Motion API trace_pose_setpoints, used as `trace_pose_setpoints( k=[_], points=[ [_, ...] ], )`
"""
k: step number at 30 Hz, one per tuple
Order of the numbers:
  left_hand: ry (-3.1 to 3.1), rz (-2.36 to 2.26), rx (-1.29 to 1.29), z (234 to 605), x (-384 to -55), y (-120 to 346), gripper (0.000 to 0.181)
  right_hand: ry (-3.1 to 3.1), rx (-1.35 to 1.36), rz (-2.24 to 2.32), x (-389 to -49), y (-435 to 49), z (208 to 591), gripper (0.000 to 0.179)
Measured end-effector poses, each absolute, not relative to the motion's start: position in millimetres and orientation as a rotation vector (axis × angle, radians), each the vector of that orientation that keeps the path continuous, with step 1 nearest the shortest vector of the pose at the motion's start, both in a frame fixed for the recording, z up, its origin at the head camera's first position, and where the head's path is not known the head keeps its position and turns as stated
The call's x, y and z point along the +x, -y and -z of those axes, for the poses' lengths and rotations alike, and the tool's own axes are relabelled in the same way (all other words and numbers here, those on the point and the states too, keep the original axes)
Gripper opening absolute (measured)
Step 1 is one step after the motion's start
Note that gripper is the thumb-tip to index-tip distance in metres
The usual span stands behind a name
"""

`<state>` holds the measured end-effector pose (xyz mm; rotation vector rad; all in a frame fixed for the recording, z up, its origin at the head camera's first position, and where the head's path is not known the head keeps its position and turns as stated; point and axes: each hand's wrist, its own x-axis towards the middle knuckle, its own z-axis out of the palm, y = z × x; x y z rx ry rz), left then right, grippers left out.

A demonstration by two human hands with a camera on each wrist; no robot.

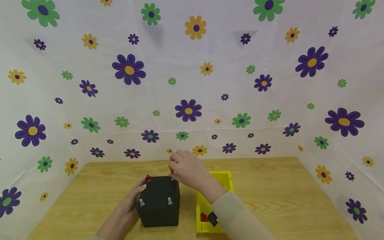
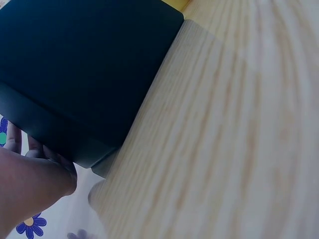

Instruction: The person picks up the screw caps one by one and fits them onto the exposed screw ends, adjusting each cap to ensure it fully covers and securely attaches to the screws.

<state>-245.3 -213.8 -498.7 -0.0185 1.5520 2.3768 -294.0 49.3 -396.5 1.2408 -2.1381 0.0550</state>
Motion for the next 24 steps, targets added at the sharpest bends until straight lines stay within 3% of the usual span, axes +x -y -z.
trace_pose_setpoints(
  k=[4,11,24],
  points=[
    [-1.561,-2.372,-0.034,498.1,-245.1,213.3,0.029,2.14,1.249,-0.095,-294.1,-49.2,396.7,0.022],
    [-1.615,-2.357,-0.096,497.5,-245.2,211.5,0.052,2.155,1.264,-0.145,-295.2,-48.0,397.2,0.02],
    [-1.581,-2.387,-0.122,497.4,-244.5,210.1,0.046,2.184,1.261,-0.136,-293.3,-48.9,399.8,0.019]
  ],
)
